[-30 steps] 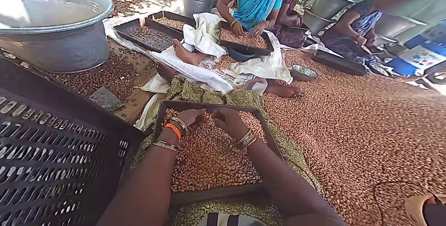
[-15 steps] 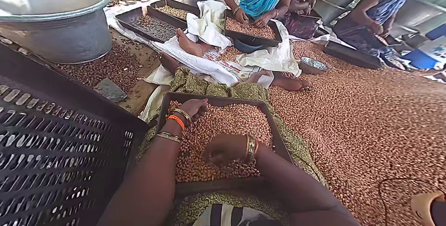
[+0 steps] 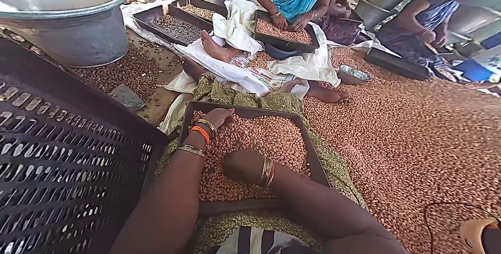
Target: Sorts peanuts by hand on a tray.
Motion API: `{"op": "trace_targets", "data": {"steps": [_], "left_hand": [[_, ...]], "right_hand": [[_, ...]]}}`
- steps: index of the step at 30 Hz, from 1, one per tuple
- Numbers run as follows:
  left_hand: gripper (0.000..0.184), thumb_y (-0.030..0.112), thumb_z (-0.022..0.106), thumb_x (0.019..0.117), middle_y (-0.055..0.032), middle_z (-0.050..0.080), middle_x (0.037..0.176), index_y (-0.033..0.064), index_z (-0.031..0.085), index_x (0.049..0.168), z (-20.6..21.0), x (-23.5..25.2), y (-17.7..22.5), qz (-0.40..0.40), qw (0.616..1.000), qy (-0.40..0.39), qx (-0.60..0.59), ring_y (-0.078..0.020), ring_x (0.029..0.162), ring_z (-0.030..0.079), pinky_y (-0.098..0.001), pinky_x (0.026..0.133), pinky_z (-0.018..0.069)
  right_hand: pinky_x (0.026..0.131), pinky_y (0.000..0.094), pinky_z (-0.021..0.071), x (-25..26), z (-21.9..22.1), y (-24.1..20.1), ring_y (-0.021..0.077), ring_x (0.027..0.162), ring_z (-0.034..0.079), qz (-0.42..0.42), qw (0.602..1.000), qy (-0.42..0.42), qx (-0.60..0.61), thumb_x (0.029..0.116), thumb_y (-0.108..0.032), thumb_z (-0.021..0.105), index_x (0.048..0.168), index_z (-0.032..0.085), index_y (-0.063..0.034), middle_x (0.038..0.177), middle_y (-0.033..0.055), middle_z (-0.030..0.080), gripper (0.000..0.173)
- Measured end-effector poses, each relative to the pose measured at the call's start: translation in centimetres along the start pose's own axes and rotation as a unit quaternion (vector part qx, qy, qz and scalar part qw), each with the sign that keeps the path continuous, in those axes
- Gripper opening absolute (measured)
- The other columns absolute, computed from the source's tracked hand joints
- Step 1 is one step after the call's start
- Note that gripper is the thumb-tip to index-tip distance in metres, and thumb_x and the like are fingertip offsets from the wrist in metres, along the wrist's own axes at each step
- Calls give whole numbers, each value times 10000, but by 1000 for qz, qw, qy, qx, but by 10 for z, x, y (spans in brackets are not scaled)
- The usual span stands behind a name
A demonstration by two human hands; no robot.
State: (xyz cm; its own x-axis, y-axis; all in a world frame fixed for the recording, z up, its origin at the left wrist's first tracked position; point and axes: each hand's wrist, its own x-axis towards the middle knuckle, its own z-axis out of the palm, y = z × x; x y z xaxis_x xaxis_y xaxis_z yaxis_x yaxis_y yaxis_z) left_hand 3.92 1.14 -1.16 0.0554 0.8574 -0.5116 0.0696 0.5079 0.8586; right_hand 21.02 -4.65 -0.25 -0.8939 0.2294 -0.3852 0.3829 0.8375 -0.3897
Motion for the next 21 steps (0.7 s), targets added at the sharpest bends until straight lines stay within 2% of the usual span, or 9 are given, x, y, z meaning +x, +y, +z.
{"op": "trace_targets", "data": {"steps": [3, 6, 8, 10, 12, 14, 17, 19, 21], "left_hand": [[458, 402, 398, 1119, 5, 541, 637, 66, 631, 911, 1, -5, 5, -6, 1000, 2, 0, -51, 445, 415, -175, 416, 313], [450, 397, 399, 1119, 9, 538, 629, 69, 627, 914, 1, -8, 8, -1, 1000, 8, 0, -46, 439, 405, -172, 417, 311], [443, 397, 405, 1118, 9, 544, 634, 78, 628, 907, 0, -10, 10, -3, 1000, 11, -3, -50, 447, 409, -176, 426, 313], [454, 410, 400, 1117, 12, 542, 639, 82, 632, 905, 0, -11, 11, -7, 1000, 6, 1, -53, 455, 417, -180, 431, 320], [489, 445, 379, 1116, 23, 541, 621, 94, 628, 884, 0, -11, 11, -17, 1000, 1, 6, -46, 443, 413, -177, 423, 314], [553, 497, 342, 1110, 26, 544, 594, 105, 628, 844, 2, -12, 10, -24, 1000, -6, -10, -49, 433, 421, -183, 421, 323], [654, 589, 237, 1090, 17, 528, 571, 117, 595, 813, 6, -20, 11, -21, 997, -24, -72, -61, 424, 409, -200, 412, 324], [759, 655, 139, 1060, -3, 519, 566, 102, 598, 813, 0, -19, 9, -9, 987, -56, -149, -70, 415, 415, -199, 388, 316], [768, 673, 112, 1047, -5, 498, 559, 102, 560, 798, -10, -13, 6, 15, 972, -78, -222, -65, 409, 393, -191, 383, 298]], "right_hand": [[867, 586, 552, 1, -1, 6, 367, 1045, 690, -7, 1000, 20, 11, 985, -104, 616, 1020, 738, -16, 1113, 188, 707, 154], [904, 475, 561, -15, -9, 26, 325, 993, 696, -84, 990, 65, 98, 922, -35, 686, 978, 742, 38, 1046, 206, 718, 108], [803, 362, 583, -29, -17, 33, 212, 830, 699, -156, 962, 46, 220, 889, 3, 712, 968, 722, 87, 923, 176, 723, 116], [752, 253, 584, -39, -25, 29, 83, 777, 687, -201, 928, 31, 313, 877, -12, 692, 967, 693, 87, 880, 103, 725, 134], [731, 266, 579, -46, -43, 17, 100, 755, 685, -154, 951, 99, 249, 897, -27, 688, 964, 715, 71, 864, 107, 730, 121], [811, 391, 578, -45, -65, 3, 215, 829, 702, -10, 975, 182, 124, 937, -77, 678, 995, 740, 34, 910, 149, 734, 140], [854, 375, 568, -29, -78, 2, 197, 887, 689, 129, 935, 318, 94, 963, -151, 692, 1063, 740, -10, 978, 121, 722, 179], [756, 319, 580, -15, -74, 8, 158, 786, 665, 136, 897, 408, 105, 937, -150, 745, 1098, 734, -19, 948, 97, 705, 208], [765, 345, 575, -4, -62, 13, 184, 797, 663, 127, 883, 436, 116, 950, -122, 703, 1045, 739, -13, 933, 110, 697, 149]]}}
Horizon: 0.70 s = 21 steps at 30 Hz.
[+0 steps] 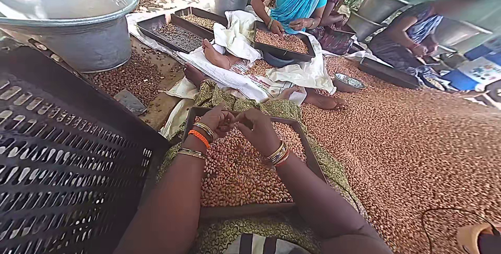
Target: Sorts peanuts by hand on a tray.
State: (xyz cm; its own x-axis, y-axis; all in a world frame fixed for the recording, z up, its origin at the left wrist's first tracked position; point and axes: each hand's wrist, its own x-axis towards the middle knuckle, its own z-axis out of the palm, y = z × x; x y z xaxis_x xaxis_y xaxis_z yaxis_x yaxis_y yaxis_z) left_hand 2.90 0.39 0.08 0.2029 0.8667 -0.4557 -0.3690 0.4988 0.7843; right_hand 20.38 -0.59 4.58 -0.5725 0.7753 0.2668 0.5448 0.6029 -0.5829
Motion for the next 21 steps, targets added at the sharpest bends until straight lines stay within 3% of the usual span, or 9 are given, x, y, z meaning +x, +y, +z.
{"op": "trace_targets", "data": {"steps": [2, 4, 7, 8, 11, 13, 15, 18, 21], "left_hand": [[654, 574, 175, 1093, 12, 453, 556, 119, 513, 767, -7, 3, 2, 35, 998, 24, -37, -61, 406, 352, -190, 386, 281], [531, 470, 274, 1119, 18, 476, 585, 130, 513, 787, -8, 3, 3, 62, 993, 87, -42, -64, 425, 362, -195, 408, 302], [459, 417, 386, 1104, 14, 522, 614, 125, 554, 793, -9, 8, -2, 82, 984, 152, -36, -68, 431, 381, -203, 415, 305], [450, 415, 397, 1103, 15, 525, 620, 125, 563, 800, -8, 8, -2, 77, 984, 160, -21, -69, 440, 384, -205, 426, 306], [473, 435, 396, 1105, 16, 537, 612, 117, 580, 807, -6, 8, 0, 61, 986, 157, 21, -68, 440, 394, -202, 431, 316], [475, 428, 391, 1108, 14, 536, 614, 110, 581, 811, -5, 9, 0, 56, 987, 145, 30, -64, 430, 384, -196, 421, 310], [472, 424, 393, 1110, 14, 530, 614, 110, 577, 810, -4, 10, -1, 53, 988, 143, 38, -62, 424, 374, -191, 414, 304], [487, 436, 385, 1112, 15, 535, 613, 114, 576, 801, -1, 9, -1, 44, 986, 147, 72, -66, 434, 387, -195, 424, 312], [494, 447, 378, 1113, 8, 534, 604, 106, 579, 816, 0, 7, -1, 41, 985, 146, 84, -64, 427, 392, -189, 416, 309]], "right_hand": [[884, 373, 573, -6, 18, 5, 219, 928, 704, -18, 997, -79, 14, 970, -112, 648, 1046, 748, 10, 997, 145, 732, 175], [1009, 431, 518, -13, 42, 15, 280, 1081, 686, -93, 980, -172, 40, 933, -79, 683, 1004, 768, 16, 1054, 169, 746, 145], [1127, 620, 368, -16, 61, 24, 375, 1329, 540, -145, 945, -293, -12, 918, -113, 702, 1055, 771, -62, 1252, 155, 693, 161], [1122, 649, 346, -14, 59, 26, 392, 1338, 521, -136, 936, -323, -31, 923, -120, 705, 1059, 772, -59, 1272, 167, 677, 164], [1048, 653, 407, -6, 42, 36, 411, 1196, 611, -99, 910, -382, -128, 934, -165, 687, 977, 768, -16, 1153, 200, 710, 174], [1025, 700, 386, -1, 28, 30, 435, 1239, 571, -39, 872, -445, -203, 961, -184, 663, 1018, 760, -19, 1200, 214, 684, 200], [1008, 669, 425, -5, 27, 20, 413, 1235, 589, -27, 891, -412, -190, 961, -161, 640, 1031, 753, -25, 1214, 209, 679, 190], [1006, 504, 514, -9, 47, 7, 332, 1148, 659, -63, 941, -323, -80, 998, -98, 599, 1071, 751, -1, 1167, 197, 706, 195], [966, 509, 539, -11, 66, 6, 335, 1119, 668, -79, 941, -321, -71, 1018, -98, 576, 1115, 743, -17, 1171, 198, 690, 210]]}}
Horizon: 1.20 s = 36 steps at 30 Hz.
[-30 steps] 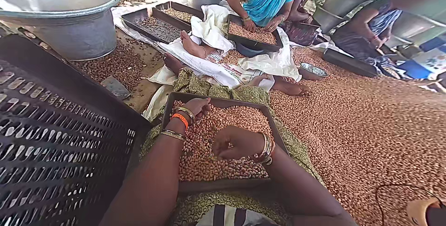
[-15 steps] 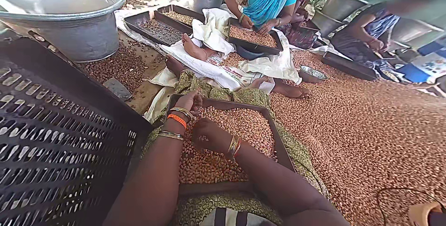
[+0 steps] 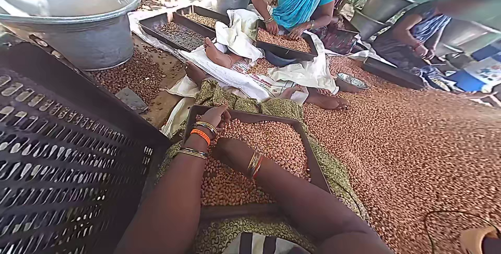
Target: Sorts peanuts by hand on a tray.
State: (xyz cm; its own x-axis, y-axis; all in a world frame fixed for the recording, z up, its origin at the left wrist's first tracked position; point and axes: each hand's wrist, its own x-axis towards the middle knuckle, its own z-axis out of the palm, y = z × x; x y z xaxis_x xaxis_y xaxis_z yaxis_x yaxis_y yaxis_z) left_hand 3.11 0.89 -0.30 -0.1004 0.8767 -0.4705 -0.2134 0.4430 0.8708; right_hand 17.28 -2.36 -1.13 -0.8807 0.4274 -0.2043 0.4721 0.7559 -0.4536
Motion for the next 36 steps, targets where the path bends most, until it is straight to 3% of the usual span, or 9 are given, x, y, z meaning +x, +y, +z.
{"op": "trace_targets", "data": {"steps": [3, 9, 14, 19, 22, 27, 31, 34, 36], "left_hand": [[496, 451, 390, 1110, 1, 538, 606, 100, 578, 816, 0, 0, 1, -5, 1000, 7, 4, -72, 435, 406, -196, 422, 321], [497, 447, 369, 1116, 12, 514, 604, 101, 570, 822, 1, -1, 2, -16, 999, -5, 27, -60, 431, 393, -183, 412, 313], [497, 445, 371, 1117, 6, 526, 614, 94, 582, 836, 2, -1, 2, -25, 999, 0, 38, -56, 430, 382, -183, 416, 299], [516, 467, 369, 1112, 8, 528, 611, 95, 582, 825, 3, 1, 1, -29, 999, -1, 44, -58, 426, 389, -182, 409, 302], [529, 474, 364, 1111, 4, 535, 617, 87, 588, 828, 2, -2, 3, -24, 998, -1, 53, -62, 444, 409, -188, 427, 323], [579, 527, 330, 1103, -4, 516, 630, 99, 581, 803, 4, -3, 2, -39, 997, -18, 58, -93, 517, 469, -238, 507, 396], [717, 636, 192, 1068, -12, 501, 583, 101, 612, 841, 3, -3, -3, -60, 994, -89, -33, -89, 433, 403, -218, 402, 305], [582, 515, 300, 1106, -4, 507, 568, 106, 549, 775, -1, 1, -4, -38, 995, -49, -82, -70, 423, 409, -200, 406, 317], [506, 446, 343, 1116, 2, 511, 589, 115, 531, 783, -3, 3, -3, -33, 996, -16, -83, -62, 422, 386, -189, 406, 302]], "right_hand": [[955, 528, 542, 1, 5, -2, 335, 1122, 668, 22, 1000, -8, -6, 1008, -121, 593, 1166, 723, -39, 1195, 185, 682, 221], [913, 543, 549, 0, 11, -8, 355, 1125, 674, 1, 996, 13, -86, 1023, -125, 542, 1095, 714, -9, 1146, 187, 701, 220], [966, 546, 530, 2, 4, -8, 347, 1174, 650, 28, 998, -20, -43, 1002, -124, 596, 1147, 726, -33, 1217, 180, 682, 215], [985, 515, 530, -1, 12, 1, 351, 1173, 655, -25, 997, 24, -64, 999, -104, 586, 1071, 730, 5, 1172, 194, 702, 195], [1004, 511, 522, -5, -2, 6, 324, 1176, 652, 38, 998, 35, -20, 1016, -174, 578, 1104, 725, -2, 1194, 184, 693, 243], [815, 334, 554, -14, -27, 16, 205, 843, 669, 55, 947, 306, 84, 955, -172, 662, 1014, 745, 14, 940, 143, 712, 212], [739, 287, 548, -13, -28, 21, 147, 758, 633, 70, 916, 378, 117, 971, -212, 675, 1059, 731, 10, 924, 116, 699, 245], [811, 360, 542, -18, -23, 20, 221, 832, 661, 40, 960, 252, 112, 971, -119, 616, 1004, 727, 43, 923, 164, 705, 199], [975, 453, 528, -15, -17, 18, 300, 1052, 690, -15, 994, 92, 54, 993, -96, 610, 1038, 752, 27, 1071, 188, 732, 193]]}}
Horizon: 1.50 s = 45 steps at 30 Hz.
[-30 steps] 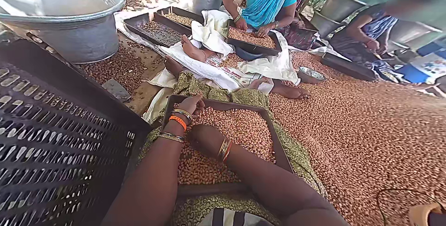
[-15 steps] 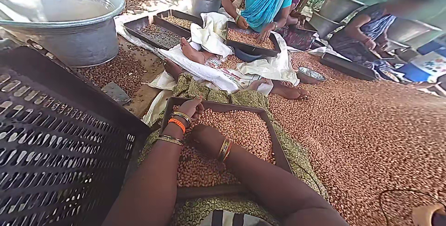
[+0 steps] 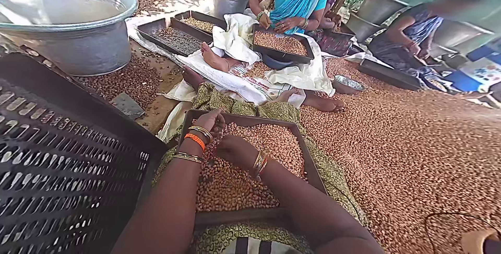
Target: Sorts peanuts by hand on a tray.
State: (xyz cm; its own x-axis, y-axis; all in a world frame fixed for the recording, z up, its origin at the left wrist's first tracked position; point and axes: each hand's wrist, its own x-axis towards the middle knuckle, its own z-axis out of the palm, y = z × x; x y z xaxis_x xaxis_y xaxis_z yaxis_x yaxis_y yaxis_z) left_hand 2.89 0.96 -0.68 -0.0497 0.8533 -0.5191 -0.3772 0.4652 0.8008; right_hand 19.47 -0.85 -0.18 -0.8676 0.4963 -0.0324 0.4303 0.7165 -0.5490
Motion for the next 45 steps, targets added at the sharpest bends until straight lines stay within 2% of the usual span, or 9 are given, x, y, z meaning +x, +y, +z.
{"op": "trace_targets", "data": {"steps": [12, 15, 18, 23, 28, 31, 38, 41, 45], "left_hand": [[513, 451, 361, 1116, 7, 522, 594, 98, 573, 810, 5, -5, 4, 0, 995, 12, 98, -60, 427, 393, -185, 409, 299], [511, 458, 370, 1114, 3, 521, 613, 93, 593, 835, 5, -8, 6, -5, 989, 20, 146, -67, 456, 418, -196, 437, 328], [548, 548, 352, 1092, 12, 487, 611, 123, 560, 815, 8, -10, 4, -27, 988, -12, 152, -71, 470, 421, -207, 449, 342], [666, 590, 223, 1085, -17, 546, 605, 100, 588, 822, 4, -11, 2, -19, 990, -131, 41, -70, 423, 422, -192, 384, 308], [459, 397, 382, 1115, 16, 480, 585, 118, 519, 778, 0, -6, 5, 0, 1000, -24, 17, -59, 419, 362, -187, 403, 286], [484, 411, 380, 1115, 22, 483, 569, 115, 524, 760, 0, -7, 8, -3, 999, -14, 43, -50, 405, 357, -176, 390, 279], [464, 414, 403, 1112, 14, 513, 596, 108, 547, 794, 2, -5, 6, -9, 997, -11, 82, -49, 407, 372, -171, 386, 284], [457, 423, 406, 1110, 13, 512, 599, 105, 556, 818, 1, -4, 5, -5, 995, -4, 96, -50, 416, 385, -172, 394, 295], [436, 414, 413, 1110, 13, 526, 612, 100, 584, 860, -1, -2, 4, 1, 994, 1, 108, -54, 427, 393, -176, 404, 295]], "right_hand": [[974, 561, 532, 12, 12, -3, 352, 1170, 658, 87, 987, -105, -82, 1048, -137, 532, 1138, 714, -3, 1249, 195, 672, 243], [1039, 475, 498, 8, -7, 1, 317, 1150, 656, 128, 991, -2, -30, 1061, -190, 524, 1139, 710, 32, 1174, 206, 694, 299], [874, 361, 541, 6, -20, 1, 218, 912, 677, 86, 978, 190, 16, 1022, -215, 618, 1007, 741, 13, 947, 140, 711, 259], [779, 302, 585, 8, -11, 11, 153, 804, 678, 53, 928, 356, 99, 996, -56, 614, 1041, 744, 17, 948, 126, 713, 156], [939, 402, 522, -12, -26, 13, 266, 989, 683, 88, 995, 35, 11, 976, -70, 597, 1051, 746, 48, 1030, 197, 726, 204], [979, 555, 508, -17, -34, 16, 374, 1113, 664, 83, 980, -145, -107, 970, -95, 615, 1032, 755, 11, 1100, 216, 714, 186], [915, 620, 520, -14, -28, 31, 395, 1053, 680, 96, 970, -182, -127, 979, -146, 624, 1019, 748, 8, 1061, 216, 716, 201], [953, 568, 508, -27, -52, 29, 372, 1042, 676, 80, 977, -181, -82, 970, -98, 638, 1041, 737, 42, 1062, 227, 711, 186], [718, 251, 542, -66, -69, 37, 48, 733, 653, -56, 933, -296, 197, 867, -100, 728, 864, 720, 32, 799, 30, 718, 132]]}}
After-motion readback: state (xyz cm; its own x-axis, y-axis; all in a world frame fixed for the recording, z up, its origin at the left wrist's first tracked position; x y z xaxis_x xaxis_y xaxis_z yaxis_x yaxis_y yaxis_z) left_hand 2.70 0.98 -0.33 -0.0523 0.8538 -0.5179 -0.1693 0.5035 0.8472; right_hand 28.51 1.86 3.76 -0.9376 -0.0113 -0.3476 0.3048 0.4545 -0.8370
